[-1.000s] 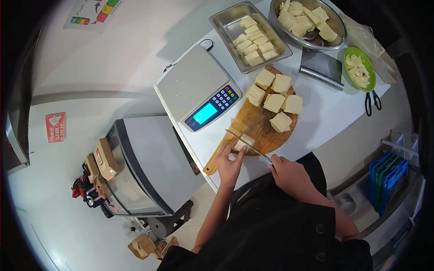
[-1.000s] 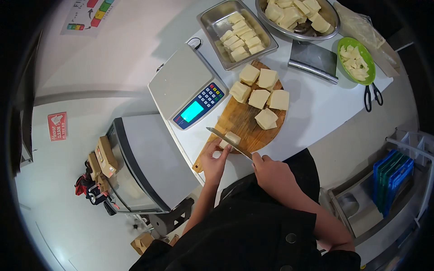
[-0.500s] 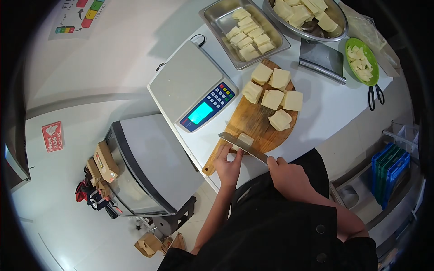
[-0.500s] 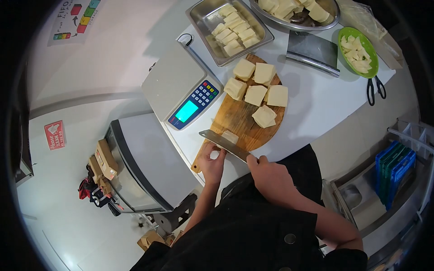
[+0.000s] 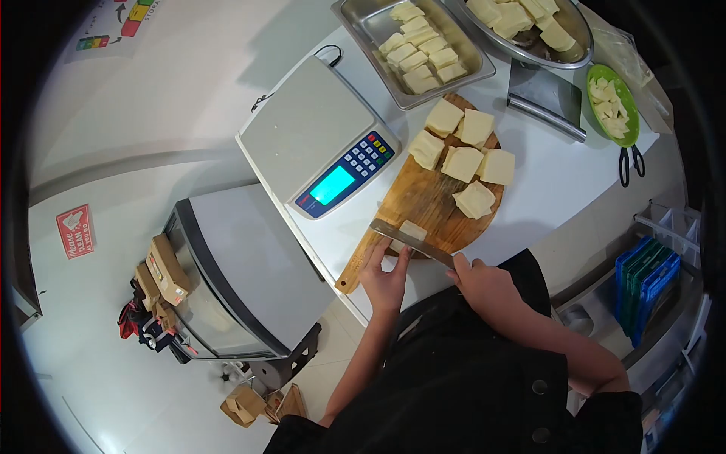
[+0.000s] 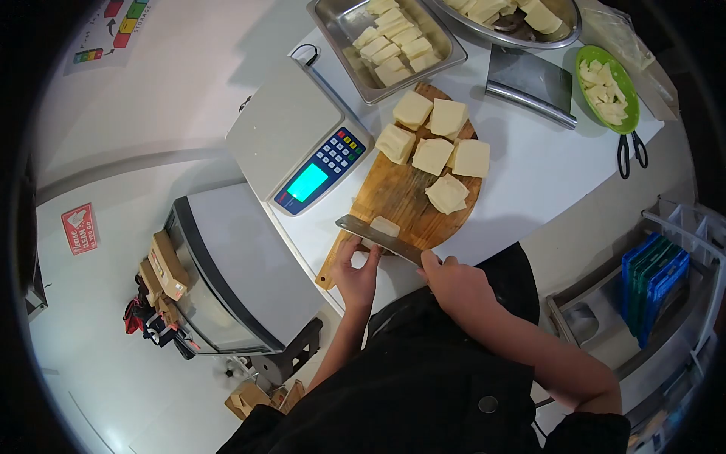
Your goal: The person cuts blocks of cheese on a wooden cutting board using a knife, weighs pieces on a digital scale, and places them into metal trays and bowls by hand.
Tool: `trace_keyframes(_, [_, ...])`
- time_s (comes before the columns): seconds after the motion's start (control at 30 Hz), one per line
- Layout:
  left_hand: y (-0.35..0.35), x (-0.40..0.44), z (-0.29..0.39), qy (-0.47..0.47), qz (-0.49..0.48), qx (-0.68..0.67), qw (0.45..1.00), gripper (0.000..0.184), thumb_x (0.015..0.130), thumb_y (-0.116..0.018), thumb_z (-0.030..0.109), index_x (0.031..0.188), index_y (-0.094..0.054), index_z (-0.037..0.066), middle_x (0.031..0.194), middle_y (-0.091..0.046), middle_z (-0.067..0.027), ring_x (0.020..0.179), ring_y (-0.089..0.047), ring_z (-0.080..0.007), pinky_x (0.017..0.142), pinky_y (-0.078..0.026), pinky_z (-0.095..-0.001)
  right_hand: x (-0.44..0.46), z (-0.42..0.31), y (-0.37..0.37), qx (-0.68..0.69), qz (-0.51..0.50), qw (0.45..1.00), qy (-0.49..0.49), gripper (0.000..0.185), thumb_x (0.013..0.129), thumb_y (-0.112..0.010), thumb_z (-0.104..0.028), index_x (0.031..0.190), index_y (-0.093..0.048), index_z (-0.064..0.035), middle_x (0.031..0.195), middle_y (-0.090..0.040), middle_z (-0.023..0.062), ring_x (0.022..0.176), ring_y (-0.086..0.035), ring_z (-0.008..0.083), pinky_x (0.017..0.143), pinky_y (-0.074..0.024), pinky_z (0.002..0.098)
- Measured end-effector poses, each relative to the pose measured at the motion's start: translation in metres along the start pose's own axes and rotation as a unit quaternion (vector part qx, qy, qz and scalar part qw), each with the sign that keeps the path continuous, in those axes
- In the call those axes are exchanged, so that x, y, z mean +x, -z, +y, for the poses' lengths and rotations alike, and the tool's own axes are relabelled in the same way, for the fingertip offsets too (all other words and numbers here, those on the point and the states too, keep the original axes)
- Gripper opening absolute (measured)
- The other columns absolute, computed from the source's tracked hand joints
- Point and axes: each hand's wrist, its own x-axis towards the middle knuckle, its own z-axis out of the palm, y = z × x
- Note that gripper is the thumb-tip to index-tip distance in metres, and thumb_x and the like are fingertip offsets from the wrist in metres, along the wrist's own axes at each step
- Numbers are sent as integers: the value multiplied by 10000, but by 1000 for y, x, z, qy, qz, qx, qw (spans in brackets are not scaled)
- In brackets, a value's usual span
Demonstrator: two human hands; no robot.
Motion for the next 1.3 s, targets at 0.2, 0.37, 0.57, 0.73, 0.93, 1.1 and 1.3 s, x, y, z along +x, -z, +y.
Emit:
trace_keyframes(0.2, [2,3,4,2,-9,-1,1000,325,745,-804,124,1005,-673,-20,934,-669,-136,863,-642,-263,775,-494,-327,9,3,-8,-15,10,1000,-7,225,978,-489,-281,937,-461,-62,663,-575,154,611,-609,354,527,-482,465])
trace_keyframes(0.37, [3,5,2,-20,-4,-21,1000,331,766,-789,115,1044,-670,-19,911,-664,-116,789,-631,-190,743,-486,-290,10,-2,7,46,-9,999,-17,243,974,-506,-280,941,-456,-45,689,-590,190,649,-604,395,567,-467,480])
trace_keyframes(0.57, [6,6,1,15,-30,-56,998,382,748,-805,162,1066,-669,1,935,-663,-123,781,-626,-209,746,-493,-310,7,-4,34,184,-7,982,-45,286,960,-547,-276,971,-441,-11,716,-585,244,695,-570,459,601,-422,482])
trace_keyframes(0.73, [13,6,19,-90,-37,62,993,547,681,-838,211,1143,-621,15,981,-629,-137,874,-608,-273,787,-493,-356,1,-6,42,206,79,975,-18,274,962,-537,-280,959,-448,-20,654,-565,250,681,-572,459,590,-427,517])
trace_keyframes(0.93, [0,11,21,-124,-1,171,977,597,665,-824,215,1179,-584,32,1013,-604,-139,959,-567,-321,838,-481,-391,-7,-4,44,133,112,985,-15,234,928,-592,-226,939,-478,-22,720,-599,219,722,-590,436,618,-451,467])
trace_keyframes(1.1, [32,27,10,-85,-27,42,995,474,720,-779,195,1137,-608,48,1053,-612,-123,964,-569,-297,844,-484,-390,-13,7,62,19,205,974,92,217,832,-663,-163,944,-515,-51,775,-630,163,732,-612,384,619,-475,444])
trace_keyframes(1.3, [100,81,41,-65,-22,-100,993,376,791,-774,202,1103,-639,40,1086,-641,-98,943,-604,-184,768,-492,-311,-6,10,88,-88,237,947,199,263,710,-699,-106,919,-543,-68,768,-618,114,705,-612,343,600,-480,417])
